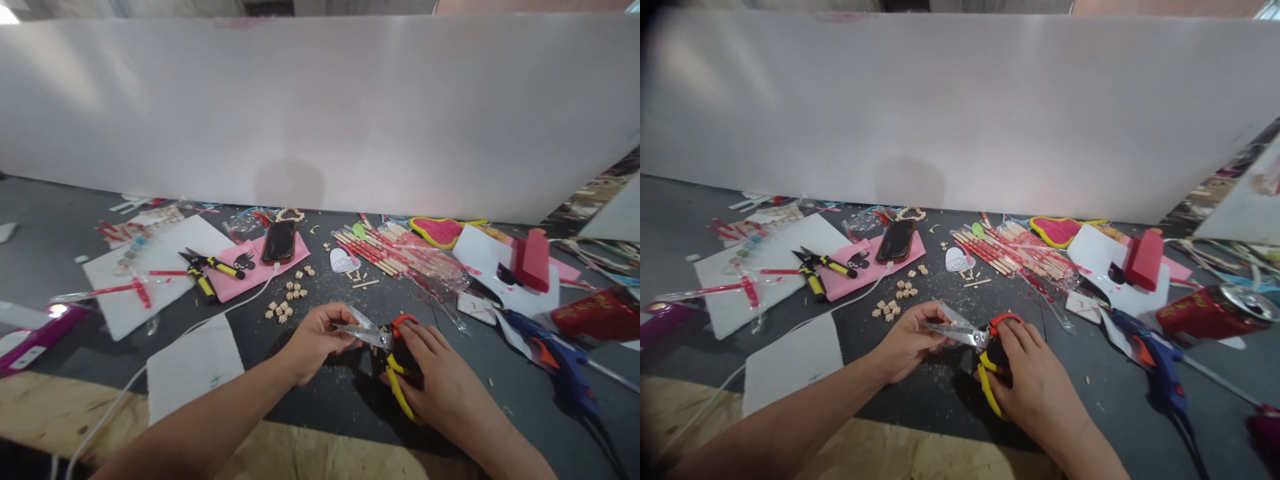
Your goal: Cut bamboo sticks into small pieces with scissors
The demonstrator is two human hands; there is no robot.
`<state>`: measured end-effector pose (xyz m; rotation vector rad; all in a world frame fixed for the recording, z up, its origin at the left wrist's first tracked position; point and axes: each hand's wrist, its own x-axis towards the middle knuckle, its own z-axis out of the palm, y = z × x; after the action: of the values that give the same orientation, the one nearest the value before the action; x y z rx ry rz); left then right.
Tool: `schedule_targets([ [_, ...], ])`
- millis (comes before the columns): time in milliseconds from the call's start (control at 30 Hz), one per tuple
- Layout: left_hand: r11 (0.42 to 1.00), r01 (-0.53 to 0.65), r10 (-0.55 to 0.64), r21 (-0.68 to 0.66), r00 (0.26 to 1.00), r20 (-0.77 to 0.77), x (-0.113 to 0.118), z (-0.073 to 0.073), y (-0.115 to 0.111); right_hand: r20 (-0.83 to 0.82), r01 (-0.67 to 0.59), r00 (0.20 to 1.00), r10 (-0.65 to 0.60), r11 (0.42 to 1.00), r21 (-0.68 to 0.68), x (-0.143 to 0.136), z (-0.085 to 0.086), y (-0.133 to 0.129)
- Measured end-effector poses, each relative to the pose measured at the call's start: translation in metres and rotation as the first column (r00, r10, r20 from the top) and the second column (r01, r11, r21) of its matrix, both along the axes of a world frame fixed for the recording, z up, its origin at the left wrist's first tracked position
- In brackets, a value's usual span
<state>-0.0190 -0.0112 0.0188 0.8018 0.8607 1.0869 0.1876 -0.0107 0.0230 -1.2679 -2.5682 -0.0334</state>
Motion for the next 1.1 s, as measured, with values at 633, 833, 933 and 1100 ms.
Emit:
schedule_targets([
  [633, 1.000, 0.014, -0.014, 0.004, 1.000, 0.022, -0.003, -0.005, 0.001, -0.064, 0.035, 0.998, -0.021, 0.973, 0.227, -0.001, 0.023, -0.014],
  [833, 1.000, -0.003, 0.003, -0.013, 1.000, 0.013, -0.002, -0.003, 0.000, -0.161, 0.000, 0.986, 0.045, 0.963, 0.269, -0.004, 0.026, -0.018],
  [933, 1.000, 0.006, -0.006, -0.005, 1.000, 0.012, -0.001, 0.000, -0.001, -0.202, -0.050, 0.972, 0.120, 0.945, 0.322, -0.007, 0.025, -0.019],
  [1100, 0.999, 0.038, -0.038, 0.038, 0.999, 0.008, -0.002, 0.002, -0.002, -0.175, -0.057, 0.973, 0.148, 0.895, 0.442, -0.013, 0.018, -0.020],
])
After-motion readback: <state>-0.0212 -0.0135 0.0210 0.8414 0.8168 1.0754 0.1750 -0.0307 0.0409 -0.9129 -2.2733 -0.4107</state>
